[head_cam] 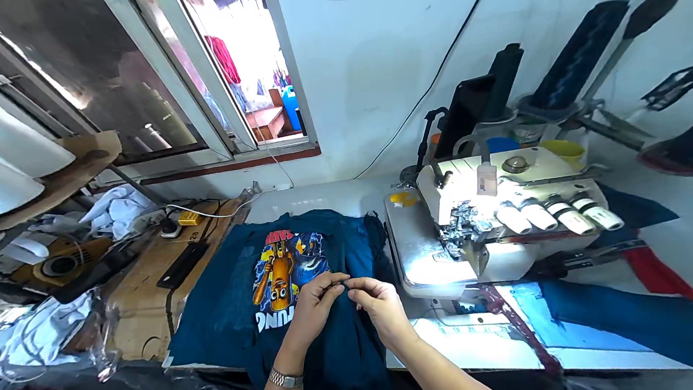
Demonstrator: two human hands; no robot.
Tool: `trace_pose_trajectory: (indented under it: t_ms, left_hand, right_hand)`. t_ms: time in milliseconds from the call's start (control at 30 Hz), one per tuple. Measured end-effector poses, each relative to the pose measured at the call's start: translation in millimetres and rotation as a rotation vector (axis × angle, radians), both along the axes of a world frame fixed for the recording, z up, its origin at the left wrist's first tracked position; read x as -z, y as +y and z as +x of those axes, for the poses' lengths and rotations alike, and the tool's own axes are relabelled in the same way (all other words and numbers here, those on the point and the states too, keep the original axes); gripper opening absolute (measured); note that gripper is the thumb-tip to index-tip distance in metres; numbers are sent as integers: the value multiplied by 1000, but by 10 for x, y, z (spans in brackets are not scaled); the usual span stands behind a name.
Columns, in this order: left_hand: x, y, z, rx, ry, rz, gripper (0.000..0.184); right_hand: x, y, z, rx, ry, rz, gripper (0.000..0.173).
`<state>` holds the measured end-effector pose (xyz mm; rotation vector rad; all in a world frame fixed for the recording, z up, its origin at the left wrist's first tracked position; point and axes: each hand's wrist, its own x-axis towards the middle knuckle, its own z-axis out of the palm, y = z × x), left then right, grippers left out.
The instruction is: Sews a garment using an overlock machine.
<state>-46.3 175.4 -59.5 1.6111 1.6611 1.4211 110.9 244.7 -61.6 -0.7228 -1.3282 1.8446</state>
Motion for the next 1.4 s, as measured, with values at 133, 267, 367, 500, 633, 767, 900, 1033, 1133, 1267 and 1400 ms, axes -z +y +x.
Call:
trace_pose_trajectory:
  t_ms: [133, 267, 367, 500, 633, 767, 900, 1033, 1133, 1267, 1400]
  left_hand:
    - [16, 0, -17, -1, 7, -11, 18]
    - [-18, -31, -61, 18, 35, 39, 15]
    - [-111, -108, -86, -25, 72, 81, 17]
    - [-256, -220, -46, -63, 107, 101, 19]
    - [-366, -125, 149, -80, 268, 168, 23]
    - [-502, 308, 594, -80, 337, 218, 22]
    - [-609, 762, 1180, 69, 216, 230, 14]
    - [-548, 947, 1477, 69, 260, 192, 6]
    - [-433, 907, 1558, -42, 448, 279, 3]
    - [-301, 665, 1770, -223, 859, 319, 19]
    - [-179, 538, 2000, -317, 954, 239, 31]
  right_hand:
    - [36, -20, -23, 19, -8, 63, 10]
    - [83, -182, 4, 79, -112, 345, 12]
    - [146, -425, 69, 116, -187, 501, 22]
    - [140, -628, 183, 121, -246, 488, 22]
    - [8, -602, 363, 206, -175, 444, 17]
    - [-207, -361, 731, 359, -127, 439, 17]
    - [-351, -131, 1178, 579, -143, 370, 7]
    - [-216, -22, 1476, 581, -195, 267, 26]
    - [-111, -39, 1524, 520, -184, 213, 14]
    - [-49, -20, 1551, 509, -152, 222, 10]
    - [-82, 25, 1593, 542, -113, 193, 8]
